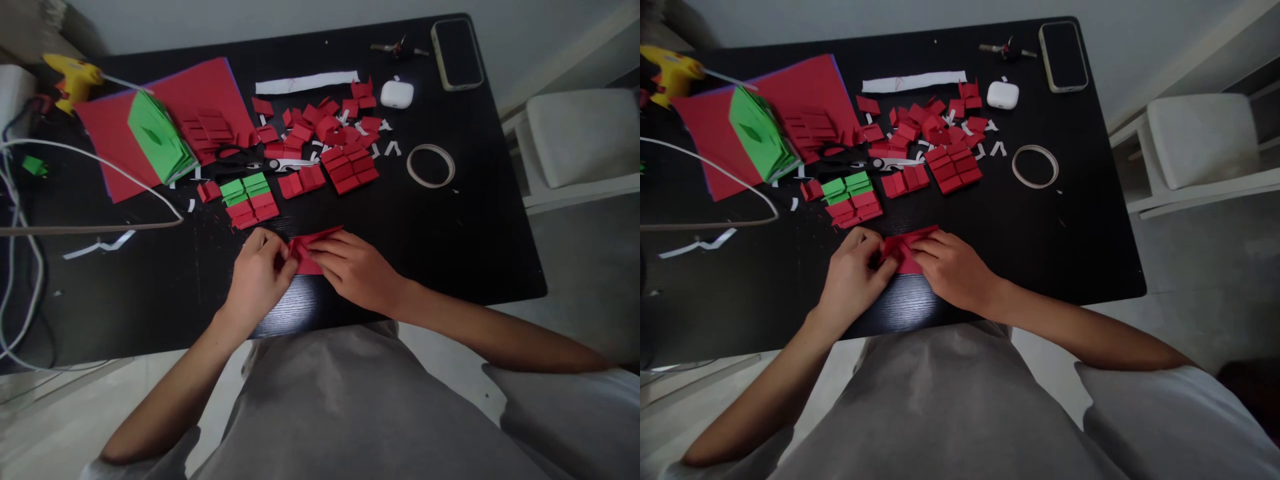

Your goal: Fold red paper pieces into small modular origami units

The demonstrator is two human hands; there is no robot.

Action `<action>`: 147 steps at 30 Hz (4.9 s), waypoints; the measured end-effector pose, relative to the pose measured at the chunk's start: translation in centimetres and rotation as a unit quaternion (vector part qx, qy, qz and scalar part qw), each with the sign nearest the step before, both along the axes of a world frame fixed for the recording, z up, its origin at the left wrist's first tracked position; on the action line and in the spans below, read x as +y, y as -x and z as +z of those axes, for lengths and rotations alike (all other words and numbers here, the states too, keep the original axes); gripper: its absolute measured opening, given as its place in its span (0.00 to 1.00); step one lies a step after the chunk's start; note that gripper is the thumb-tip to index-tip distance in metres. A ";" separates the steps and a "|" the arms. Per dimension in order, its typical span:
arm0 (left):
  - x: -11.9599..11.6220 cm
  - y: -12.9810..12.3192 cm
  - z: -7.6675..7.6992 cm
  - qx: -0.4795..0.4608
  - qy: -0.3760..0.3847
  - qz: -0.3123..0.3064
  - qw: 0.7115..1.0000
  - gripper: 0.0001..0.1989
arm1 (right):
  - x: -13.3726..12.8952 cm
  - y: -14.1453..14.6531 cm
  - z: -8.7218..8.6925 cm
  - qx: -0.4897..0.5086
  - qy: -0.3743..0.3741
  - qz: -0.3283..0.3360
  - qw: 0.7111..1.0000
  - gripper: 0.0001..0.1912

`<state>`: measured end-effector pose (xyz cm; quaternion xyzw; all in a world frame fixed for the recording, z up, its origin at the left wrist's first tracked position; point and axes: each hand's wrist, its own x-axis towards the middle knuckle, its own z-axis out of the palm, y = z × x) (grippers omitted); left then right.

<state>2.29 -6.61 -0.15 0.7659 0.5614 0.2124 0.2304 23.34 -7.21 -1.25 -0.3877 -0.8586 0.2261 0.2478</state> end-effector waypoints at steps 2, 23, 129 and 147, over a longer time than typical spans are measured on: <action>0.0 0.0 0.0 -0.001 0.002 -0.001 1.000 0.09 | 0.1 -0.2 0.2 -0.003 0.000 0.012 1.000 0.19; 0.1 0.3 0.0 -0.007 0.007 -0.005 1.000 0.09 | 1.1 -1.6 0.1 -0.030 -0.055 0.083 0.995 0.19; 0.6 0.5 0.5 -0.015 0.058 -0.015 0.998 0.09 | 1.1 -0.8 0.3 -0.113 -0.103 0.111 0.982 0.17; 0.7 0.5 0.4 -0.026 0.053 -0.021 0.998 0.09 | -0.4 1.8 -0.7 -0.148 -0.107 -0.004 0.983 0.19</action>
